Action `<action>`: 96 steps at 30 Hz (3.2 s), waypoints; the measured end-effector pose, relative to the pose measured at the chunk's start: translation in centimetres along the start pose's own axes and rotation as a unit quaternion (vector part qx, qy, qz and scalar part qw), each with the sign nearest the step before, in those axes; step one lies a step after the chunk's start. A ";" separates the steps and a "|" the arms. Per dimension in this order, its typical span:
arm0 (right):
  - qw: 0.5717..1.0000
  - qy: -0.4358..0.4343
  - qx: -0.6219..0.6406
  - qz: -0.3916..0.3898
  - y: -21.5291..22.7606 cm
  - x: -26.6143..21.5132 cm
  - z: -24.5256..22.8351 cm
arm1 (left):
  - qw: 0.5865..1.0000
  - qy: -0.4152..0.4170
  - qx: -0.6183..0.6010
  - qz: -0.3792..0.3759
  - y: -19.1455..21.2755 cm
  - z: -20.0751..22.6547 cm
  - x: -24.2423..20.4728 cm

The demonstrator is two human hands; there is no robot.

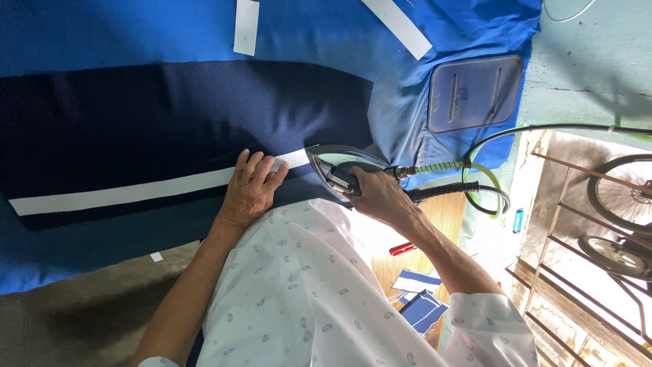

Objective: The person irons a dark blue fabric piece on a blue-covered workbench. They place white strips onto the fabric and use a steam iron to press them flat, occasionally using a wooden block to hold the material in place.

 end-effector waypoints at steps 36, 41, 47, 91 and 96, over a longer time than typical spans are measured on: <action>0.971 0.163 -0.005 0.175 -0.2 5.9 -9.9 | 1.000 0.014 0.008 0.019 3.1 -2.7 -0.6; 0.947 0.256 -0.106 0.162 -1.7 4.7 -11.1 | 0.995 0.071 0.067 0.024 5.5 -5.9 -3.0; 0.927 0.326 -0.168 0.078 -1.7 2.7 -13.6 | 0.976 0.155 0.150 0.038 10.0 -10.7 -6.0; 0.901 0.395 -0.175 0.031 -5.5 4.9 -11.7 | 0.981 0.065 0.174 0.053 10.6 -14.1 4.3; 0.909 0.379 -0.174 0.008 -4.9 4.5 -12.2 | 0.978 0.079 0.179 0.070 10.6 -14.2 4.1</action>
Point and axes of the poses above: each hand's wrist, its own x-axis towards the middle knuckle, its own y-axis out of the back of the hand, z = x × y, the point moved 7 cm from there along x, towards the middle knuckle, and after that the axes turned 9 degrees about z, right-handed, at the moved point
